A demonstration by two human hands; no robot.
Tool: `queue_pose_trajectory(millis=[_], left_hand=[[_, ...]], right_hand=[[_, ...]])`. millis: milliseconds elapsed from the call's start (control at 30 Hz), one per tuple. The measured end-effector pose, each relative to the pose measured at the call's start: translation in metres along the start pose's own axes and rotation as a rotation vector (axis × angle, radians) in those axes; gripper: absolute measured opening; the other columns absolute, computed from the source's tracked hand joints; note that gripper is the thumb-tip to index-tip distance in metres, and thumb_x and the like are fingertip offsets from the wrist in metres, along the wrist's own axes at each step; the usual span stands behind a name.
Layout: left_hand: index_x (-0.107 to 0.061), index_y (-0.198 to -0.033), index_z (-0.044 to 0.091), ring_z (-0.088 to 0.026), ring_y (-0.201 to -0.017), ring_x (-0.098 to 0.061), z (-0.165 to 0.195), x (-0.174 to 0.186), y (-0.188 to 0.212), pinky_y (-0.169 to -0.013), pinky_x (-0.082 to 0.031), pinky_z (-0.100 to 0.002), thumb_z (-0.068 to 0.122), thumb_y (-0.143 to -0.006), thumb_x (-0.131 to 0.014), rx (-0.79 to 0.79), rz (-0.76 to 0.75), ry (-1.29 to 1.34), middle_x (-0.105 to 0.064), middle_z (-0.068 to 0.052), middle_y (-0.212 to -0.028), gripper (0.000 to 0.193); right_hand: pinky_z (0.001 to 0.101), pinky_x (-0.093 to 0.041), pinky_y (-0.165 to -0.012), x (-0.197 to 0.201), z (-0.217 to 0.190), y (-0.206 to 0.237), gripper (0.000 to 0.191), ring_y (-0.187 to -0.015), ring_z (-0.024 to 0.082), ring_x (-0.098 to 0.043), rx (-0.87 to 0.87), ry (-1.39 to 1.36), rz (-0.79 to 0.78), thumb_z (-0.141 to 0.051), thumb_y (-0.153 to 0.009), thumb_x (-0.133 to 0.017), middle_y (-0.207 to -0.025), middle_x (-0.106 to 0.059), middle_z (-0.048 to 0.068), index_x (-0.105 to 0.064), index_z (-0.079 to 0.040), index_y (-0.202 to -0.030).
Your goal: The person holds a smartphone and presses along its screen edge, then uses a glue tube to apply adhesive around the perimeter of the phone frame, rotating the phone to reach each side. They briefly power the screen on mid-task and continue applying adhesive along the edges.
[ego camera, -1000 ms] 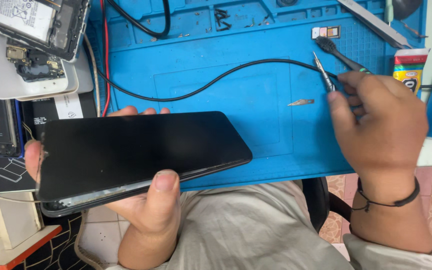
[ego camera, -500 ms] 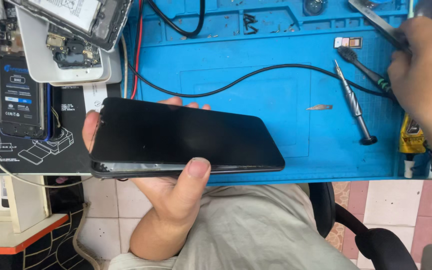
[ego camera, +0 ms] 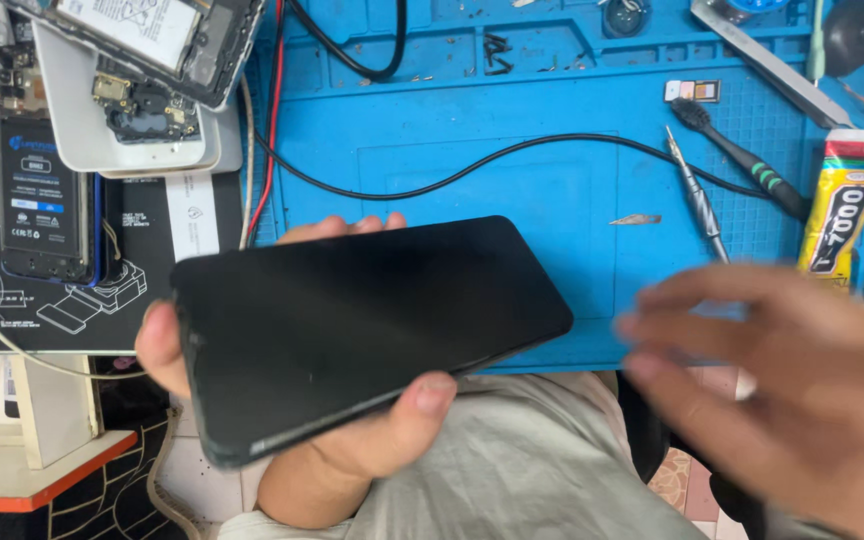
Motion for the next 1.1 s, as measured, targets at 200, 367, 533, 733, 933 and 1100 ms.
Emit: queue_pose_trajectory(millis=[200,367,533,733,933,1100], left_hand=[[-0.009,-0.15,0.044,-0.031,-0.128,-0.063,0.003,-0.014,0.008,-0.116,-0.045,-0.052,0.027,-0.081,-0.092,0.014,-0.099,0.015,-0.051,-0.014,-0.147,0.109],[-0.006,-0.155,0.042,-0.028,-0.128,-0.061,0.01,-0.024,0.009,-0.116,-0.047,-0.049,0.023,-0.087,-0.091,0.075,-0.103,0.022,-0.051,-0.012,-0.146,0.11],[0.003,-0.16,0.023,-0.027,-0.121,-0.06,-0.003,-0.04,0.0,-0.108,-0.055,-0.05,0.016,-0.087,-0.088,0.249,-0.038,0.163,-0.052,-0.014,-0.14,0.117],[-0.007,-0.163,0.015,-0.023,-0.121,-0.058,-0.026,-0.067,-0.006,-0.109,-0.056,-0.045,-0.001,-0.087,-0.085,0.436,-0.045,0.353,-0.048,-0.011,-0.137,0.11],[-0.008,-0.166,0.015,-0.023,-0.124,-0.057,-0.038,-0.067,-0.01,-0.111,-0.054,-0.041,-0.002,-0.088,-0.084,0.508,-0.066,0.388,-0.05,-0.01,-0.132,0.11],[-0.003,-0.171,0.015,-0.023,-0.127,-0.056,-0.04,-0.066,-0.016,-0.117,-0.051,-0.041,-0.001,-0.089,-0.084,0.516,-0.086,0.457,-0.049,-0.01,-0.135,0.116]], right_hand=[[0.0273,-0.058,-0.063,-0.009,-0.025,0.006,0.02,-0.091,0.027,-0.074,0.26,0.038,0.032,0.001,-0.082,-0.081,-0.108,-0.071,0.012,-0.072,-0.004,-0.099],[0.0208,-0.057,-0.062,-0.014,-0.001,0.025,0.023,-0.081,0.014,-0.071,-0.104,-0.075,0.042,-0.008,-0.078,-0.086,-0.112,-0.076,0.012,-0.078,-0.006,-0.1],[0.0357,-0.052,-0.103,-0.015,0.023,0.012,0.051,-0.12,0.025,-0.065,-0.166,-0.526,-0.085,-0.018,-0.08,-0.084,-0.131,-0.061,0.016,-0.064,-0.001,-0.124],[0.0346,-0.055,-0.103,-0.04,0.034,-0.015,0.066,-0.12,0.022,-0.067,-0.194,-0.574,-0.374,-0.025,-0.081,-0.084,-0.13,-0.064,0.012,-0.056,-0.001,-0.135],[0.032,-0.055,-0.101,-0.046,0.045,-0.026,0.068,-0.11,0.017,-0.065,-0.188,-0.603,-0.404,-0.026,-0.079,-0.088,-0.117,-0.065,0.008,-0.058,-0.001,-0.135],[0.0295,-0.054,-0.097,-0.048,0.046,-0.032,0.074,-0.107,0.015,-0.062,-0.188,-0.634,-0.351,-0.022,-0.076,-0.089,-0.111,-0.064,0.006,-0.059,-0.001,-0.141]])
Point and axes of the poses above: each hand's wrist, its own y-axis away from the middle knuckle, its own x-axis out of the back of the hand, z = x × y, the point moved 7 cm from there along -y, towards the middle knuckle
